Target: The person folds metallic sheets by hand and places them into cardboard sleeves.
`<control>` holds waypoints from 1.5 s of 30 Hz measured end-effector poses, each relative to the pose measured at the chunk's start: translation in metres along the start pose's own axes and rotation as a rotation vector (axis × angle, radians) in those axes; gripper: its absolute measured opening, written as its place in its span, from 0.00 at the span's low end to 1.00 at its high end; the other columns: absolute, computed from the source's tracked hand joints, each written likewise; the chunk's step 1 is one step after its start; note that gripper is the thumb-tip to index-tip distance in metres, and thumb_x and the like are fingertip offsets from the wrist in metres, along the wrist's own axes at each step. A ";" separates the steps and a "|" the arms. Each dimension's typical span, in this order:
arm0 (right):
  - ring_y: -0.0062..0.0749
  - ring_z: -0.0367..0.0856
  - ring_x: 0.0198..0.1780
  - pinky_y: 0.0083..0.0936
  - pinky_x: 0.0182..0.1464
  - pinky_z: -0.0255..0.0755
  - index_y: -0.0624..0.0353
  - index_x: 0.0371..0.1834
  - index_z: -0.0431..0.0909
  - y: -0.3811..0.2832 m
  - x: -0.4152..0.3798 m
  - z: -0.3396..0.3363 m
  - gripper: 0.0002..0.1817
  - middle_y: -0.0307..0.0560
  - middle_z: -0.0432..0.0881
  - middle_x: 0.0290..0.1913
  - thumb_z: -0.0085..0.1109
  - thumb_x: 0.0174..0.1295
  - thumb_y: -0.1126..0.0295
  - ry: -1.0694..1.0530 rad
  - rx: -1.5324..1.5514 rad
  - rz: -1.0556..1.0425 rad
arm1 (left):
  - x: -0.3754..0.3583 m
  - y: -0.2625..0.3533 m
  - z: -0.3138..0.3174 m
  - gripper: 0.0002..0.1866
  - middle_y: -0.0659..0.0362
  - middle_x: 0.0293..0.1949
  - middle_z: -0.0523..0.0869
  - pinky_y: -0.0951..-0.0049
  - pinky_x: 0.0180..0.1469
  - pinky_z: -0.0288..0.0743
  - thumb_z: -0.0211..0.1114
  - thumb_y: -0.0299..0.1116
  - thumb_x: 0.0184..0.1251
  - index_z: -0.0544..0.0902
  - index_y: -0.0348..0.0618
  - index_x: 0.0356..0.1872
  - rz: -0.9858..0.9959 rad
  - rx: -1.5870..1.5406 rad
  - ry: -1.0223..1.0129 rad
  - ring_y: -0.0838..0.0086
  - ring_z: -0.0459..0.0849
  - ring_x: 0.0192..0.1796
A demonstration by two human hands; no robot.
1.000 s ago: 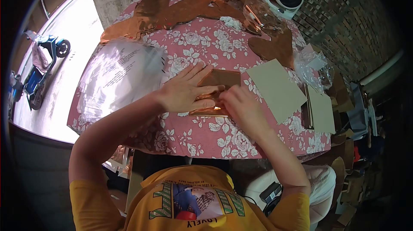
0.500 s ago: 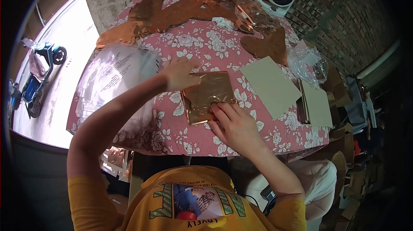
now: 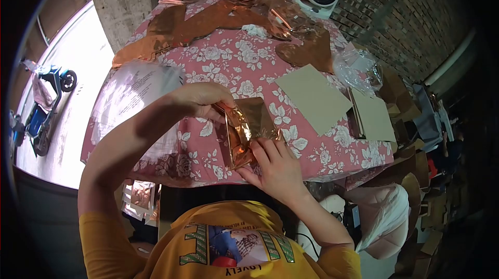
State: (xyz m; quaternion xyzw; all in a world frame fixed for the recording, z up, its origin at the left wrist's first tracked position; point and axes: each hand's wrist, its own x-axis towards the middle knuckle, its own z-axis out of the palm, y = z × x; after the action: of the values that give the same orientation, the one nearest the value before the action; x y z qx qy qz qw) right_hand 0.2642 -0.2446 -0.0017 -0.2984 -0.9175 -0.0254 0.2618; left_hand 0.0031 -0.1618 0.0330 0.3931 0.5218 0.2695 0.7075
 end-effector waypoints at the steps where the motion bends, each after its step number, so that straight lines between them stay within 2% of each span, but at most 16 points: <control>1: 0.41 0.78 0.47 0.33 0.44 0.77 0.60 0.54 0.76 0.000 -0.002 0.003 0.27 0.47 0.78 0.48 0.70 0.55 0.56 0.016 -0.028 0.005 | 0.000 -0.001 0.000 0.08 0.53 0.40 0.86 0.70 0.45 0.86 0.61 0.27 0.67 0.80 0.35 0.43 0.006 0.006 0.001 0.68 0.88 0.41; 4: 0.41 0.80 0.44 0.32 0.41 0.78 0.60 0.52 0.77 0.006 -0.004 0.008 0.21 0.46 0.79 0.44 0.68 0.56 0.65 0.091 -0.081 -0.009 | -0.006 -0.003 -0.002 0.10 0.53 0.41 0.86 0.73 0.49 0.85 0.61 0.28 0.69 0.80 0.35 0.47 0.029 -0.149 -0.155 0.68 0.88 0.44; 6: 0.41 0.80 0.41 0.32 0.40 0.78 0.60 0.50 0.77 0.012 -0.004 0.001 0.18 0.45 0.79 0.42 0.65 0.57 0.69 0.146 -0.113 -0.018 | -0.012 -0.005 0.000 0.12 0.54 0.44 0.86 0.73 0.53 0.84 0.60 0.31 0.72 0.79 0.32 0.50 0.409 -0.114 -0.279 0.67 0.88 0.45; 9: 0.38 0.79 0.29 0.33 0.31 0.74 0.63 0.42 0.79 0.034 -0.003 -0.012 0.07 0.49 0.79 0.31 0.60 0.63 0.74 0.329 0.090 0.236 | 0.020 0.022 0.011 0.16 0.49 0.43 0.85 0.70 0.49 0.86 0.56 0.37 0.76 0.77 0.32 0.51 0.218 -0.507 -0.425 0.65 0.88 0.43; 12: 0.22 0.75 0.27 0.23 0.29 0.68 0.62 0.36 0.81 0.069 0.003 -0.035 0.10 0.42 0.82 0.29 0.57 0.70 0.67 0.438 0.625 0.755 | 0.044 0.045 0.052 0.11 0.49 0.40 0.85 0.72 0.36 0.83 0.54 0.37 0.76 0.76 0.38 0.43 0.457 -0.020 0.010 0.66 0.87 0.35; 13: 0.17 0.74 0.28 0.19 0.29 0.66 0.62 0.34 0.82 0.092 0.001 -0.033 0.12 0.39 0.82 0.29 0.57 0.72 0.65 0.529 0.854 0.873 | 0.067 0.041 0.057 0.11 0.50 0.43 0.84 0.63 0.42 0.82 0.54 0.38 0.77 0.77 0.40 0.46 0.469 0.263 0.135 0.64 0.86 0.41; 15: 0.18 0.77 0.29 0.18 0.31 0.70 0.62 0.40 0.82 0.137 -0.007 -0.029 0.11 0.36 0.83 0.33 0.58 0.70 0.65 0.535 1.008 1.006 | 0.101 0.023 0.065 0.11 0.49 0.48 0.83 0.57 0.51 0.79 0.53 0.36 0.76 0.77 0.40 0.47 0.889 0.984 0.278 0.57 0.84 0.48; 16: 0.19 0.79 0.30 0.18 0.32 0.72 0.63 0.41 0.81 0.145 -0.007 -0.033 0.11 0.37 0.83 0.34 0.58 0.70 0.65 0.561 1.088 1.104 | 0.110 0.021 0.072 0.16 0.50 0.57 0.80 0.53 0.64 0.70 0.54 0.37 0.76 0.76 0.37 0.55 0.733 0.976 0.189 0.54 0.77 0.61; 17: 0.23 0.82 0.33 0.20 0.38 0.78 0.62 0.43 0.80 0.154 -0.013 -0.037 0.11 0.40 0.84 0.36 0.58 0.68 0.65 0.496 1.112 1.109 | 0.120 0.013 0.073 0.16 0.50 0.57 0.80 0.53 0.64 0.70 0.54 0.37 0.76 0.76 0.37 0.55 0.741 0.973 0.178 0.54 0.77 0.61; 19: 0.25 0.84 0.35 0.23 0.41 0.80 0.62 0.41 0.80 0.172 -0.024 -0.036 0.10 0.42 0.84 0.38 0.58 0.68 0.65 0.410 1.124 1.172 | 0.129 0.000 0.076 0.22 0.51 0.65 0.75 0.53 0.70 0.64 0.55 0.39 0.75 0.72 0.38 0.64 1.167 1.335 0.291 0.56 0.72 0.68; 21: 0.24 0.84 0.34 0.23 0.39 0.82 0.63 0.40 0.80 0.177 -0.029 -0.035 0.09 0.41 0.84 0.37 0.56 0.69 0.67 0.407 1.160 1.166 | 0.124 -0.004 0.075 0.26 0.51 0.68 0.72 0.54 0.74 0.56 0.56 0.40 0.74 0.69 0.39 0.69 0.999 1.381 0.248 0.58 0.66 0.73; 30: 0.26 0.85 0.34 0.24 0.38 0.81 0.65 0.42 0.81 0.141 -0.009 -0.028 0.11 0.44 0.85 0.35 0.60 0.68 0.66 0.217 1.202 1.219 | 0.020 -0.042 0.063 0.24 0.51 0.52 0.77 0.62 0.60 0.70 0.64 0.40 0.67 0.76 0.35 0.59 1.077 1.521 0.467 0.58 0.76 0.56; 34: 0.25 0.84 0.31 0.22 0.37 0.81 0.63 0.38 0.81 0.139 -0.011 -0.026 0.10 0.42 0.84 0.33 0.60 0.67 0.66 0.219 1.239 1.211 | -0.012 -0.054 0.083 0.23 0.50 0.46 0.73 0.65 0.57 0.74 0.62 0.37 0.67 0.75 0.33 0.58 0.855 1.477 0.506 0.56 0.75 0.53; 37: 0.24 0.83 0.30 0.22 0.36 0.80 0.61 0.35 0.81 0.140 -0.014 -0.026 0.09 0.41 0.84 0.31 0.60 0.68 0.65 0.241 1.299 1.185 | -0.029 -0.043 0.093 0.22 0.47 0.48 0.73 0.62 0.60 0.73 0.61 0.34 0.67 0.75 0.31 0.57 0.732 1.218 0.280 0.54 0.75 0.55; 40: 0.23 0.82 0.30 0.23 0.37 0.80 0.60 0.34 0.80 0.136 -0.013 -0.027 0.09 0.40 0.83 0.30 0.59 0.68 0.66 0.265 1.333 1.178 | -0.014 -0.047 0.071 0.21 0.46 0.50 0.73 0.59 0.61 0.72 0.60 0.33 0.66 0.75 0.31 0.57 0.913 1.435 0.497 0.53 0.74 0.56; 45: 0.23 0.82 0.30 0.24 0.37 0.79 0.59 0.33 0.80 0.121 -0.007 -0.026 0.09 0.40 0.83 0.30 0.59 0.69 0.66 0.267 1.344 1.166 | -0.016 -0.051 0.074 0.24 0.46 0.50 0.73 0.58 0.60 0.72 0.63 0.35 0.65 0.74 0.32 0.58 0.807 1.452 0.456 0.54 0.74 0.55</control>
State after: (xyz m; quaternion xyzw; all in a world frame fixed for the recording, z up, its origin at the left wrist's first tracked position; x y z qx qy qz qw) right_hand 0.3490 -0.1546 0.0042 -0.4951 -0.4035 0.6192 0.4567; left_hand 0.0672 -0.2226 0.0096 0.8399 0.5147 0.1722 0.0091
